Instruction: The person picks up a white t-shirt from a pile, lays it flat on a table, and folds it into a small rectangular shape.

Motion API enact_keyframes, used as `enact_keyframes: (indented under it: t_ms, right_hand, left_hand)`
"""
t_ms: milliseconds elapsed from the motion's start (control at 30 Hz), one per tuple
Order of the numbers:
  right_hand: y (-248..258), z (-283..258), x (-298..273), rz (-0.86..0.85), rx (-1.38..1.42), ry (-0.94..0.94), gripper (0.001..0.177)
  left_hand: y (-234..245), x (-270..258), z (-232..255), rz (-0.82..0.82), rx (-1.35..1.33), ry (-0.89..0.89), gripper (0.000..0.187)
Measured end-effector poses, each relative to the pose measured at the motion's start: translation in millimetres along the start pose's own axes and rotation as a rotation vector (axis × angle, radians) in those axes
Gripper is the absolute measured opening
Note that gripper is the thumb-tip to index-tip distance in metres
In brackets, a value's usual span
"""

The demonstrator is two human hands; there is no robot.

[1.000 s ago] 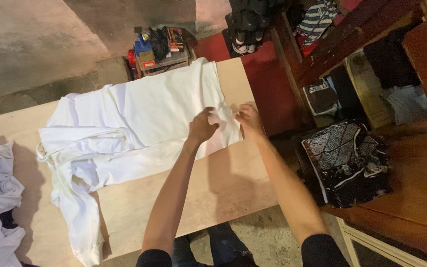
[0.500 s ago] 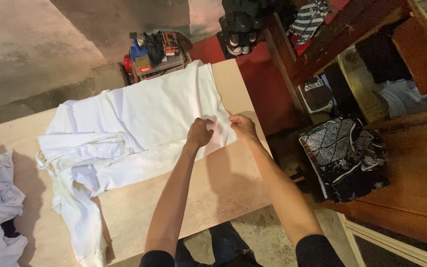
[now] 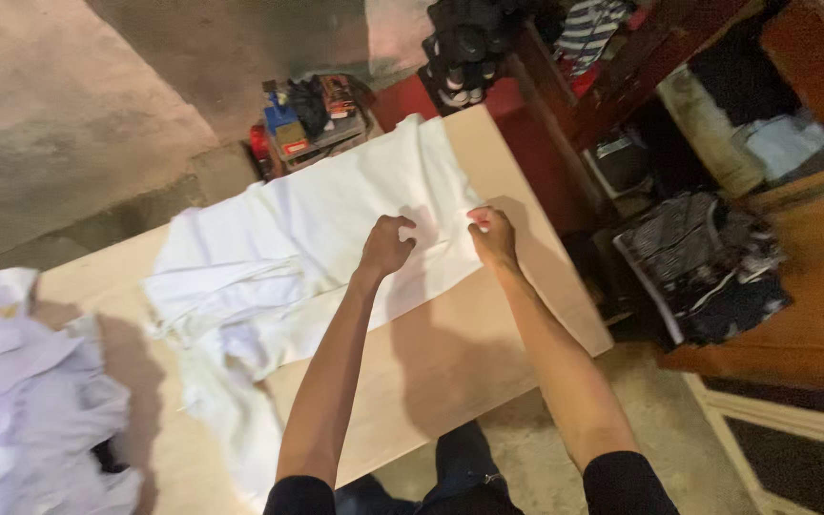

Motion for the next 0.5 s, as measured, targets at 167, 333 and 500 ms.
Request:
enact_keyframes:
  t_ms: [167,333,500]
  right_hand:
    - [-80.1,-48.8,-48.3,-0.004,0.057,-0.007,0.028]
    - [-158.7,-86.4,-94.7,-0.053,0.077,-0.013,0.031]
    - [-214.4,-85.1,-122.4,-0.156,0.016,-0.030,0.040]
  left_hand:
    - [71.0,-62.3,-77.9,0.128,0.169,-0.191,0.033]
    - [139.8,-133.9,-137.3,0.029,0.212,0.029,0.033]
    - [153.3,-182.5,-168.3,-0.133,0.289,0.188,0.035]
Point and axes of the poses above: each hand's wrist, its own x-axis towards the middle knuckle, its own y-axis out of the back of the hand, z = x × y, the point moved 2 cm from there along x, towards the middle knuckle, and after that the axes turned 9 degrees about -z, right-handed, at the moved point
